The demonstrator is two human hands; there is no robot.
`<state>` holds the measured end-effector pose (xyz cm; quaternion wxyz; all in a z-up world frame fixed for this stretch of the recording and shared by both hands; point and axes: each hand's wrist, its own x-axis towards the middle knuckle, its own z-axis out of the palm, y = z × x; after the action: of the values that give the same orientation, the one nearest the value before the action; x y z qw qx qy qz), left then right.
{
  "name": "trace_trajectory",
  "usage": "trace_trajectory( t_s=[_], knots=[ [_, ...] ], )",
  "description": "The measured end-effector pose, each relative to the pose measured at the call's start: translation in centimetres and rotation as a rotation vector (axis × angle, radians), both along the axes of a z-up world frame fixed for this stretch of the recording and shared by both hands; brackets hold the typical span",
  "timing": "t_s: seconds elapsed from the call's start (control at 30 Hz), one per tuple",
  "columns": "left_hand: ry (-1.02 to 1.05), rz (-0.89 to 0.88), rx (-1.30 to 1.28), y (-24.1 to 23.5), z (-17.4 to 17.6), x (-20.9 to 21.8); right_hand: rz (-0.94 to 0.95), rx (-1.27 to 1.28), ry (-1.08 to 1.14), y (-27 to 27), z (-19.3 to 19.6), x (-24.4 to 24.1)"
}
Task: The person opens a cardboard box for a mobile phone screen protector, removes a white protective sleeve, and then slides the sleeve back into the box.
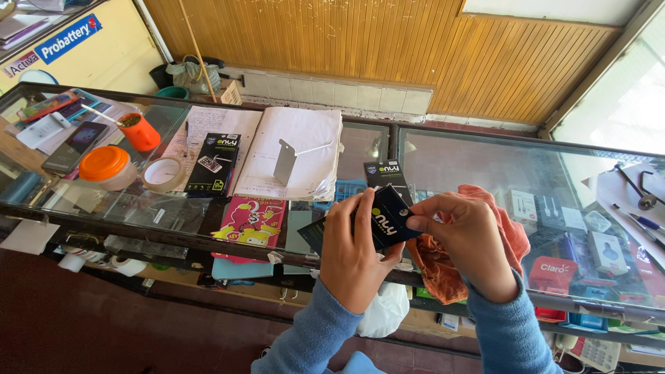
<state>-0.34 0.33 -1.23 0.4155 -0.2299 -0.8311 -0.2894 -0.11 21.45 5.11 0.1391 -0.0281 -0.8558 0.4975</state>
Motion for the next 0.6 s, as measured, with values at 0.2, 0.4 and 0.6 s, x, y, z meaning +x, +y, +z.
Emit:
trace_trajectory(
  t_s=[0.2, 0.4, 0.6],
  knots=[
    [-0.006, 0.013, -0.007, 0.1, 0.1, -0.2, -0.006, 0.132, 0.098, -1.4, -0.5, 1.3],
    [-0.027, 0.137, -0.081, 0.4, 0.4, -0.2, -0.155, 0.663, 0.563, -3.0, -3.8, 2.9],
    [-0.073, 0.213, -0.082, 0.8, 0.6, 0.1, -0.161, 0.815, 0.696, -2.5, -3.9, 2.6]
  ],
)
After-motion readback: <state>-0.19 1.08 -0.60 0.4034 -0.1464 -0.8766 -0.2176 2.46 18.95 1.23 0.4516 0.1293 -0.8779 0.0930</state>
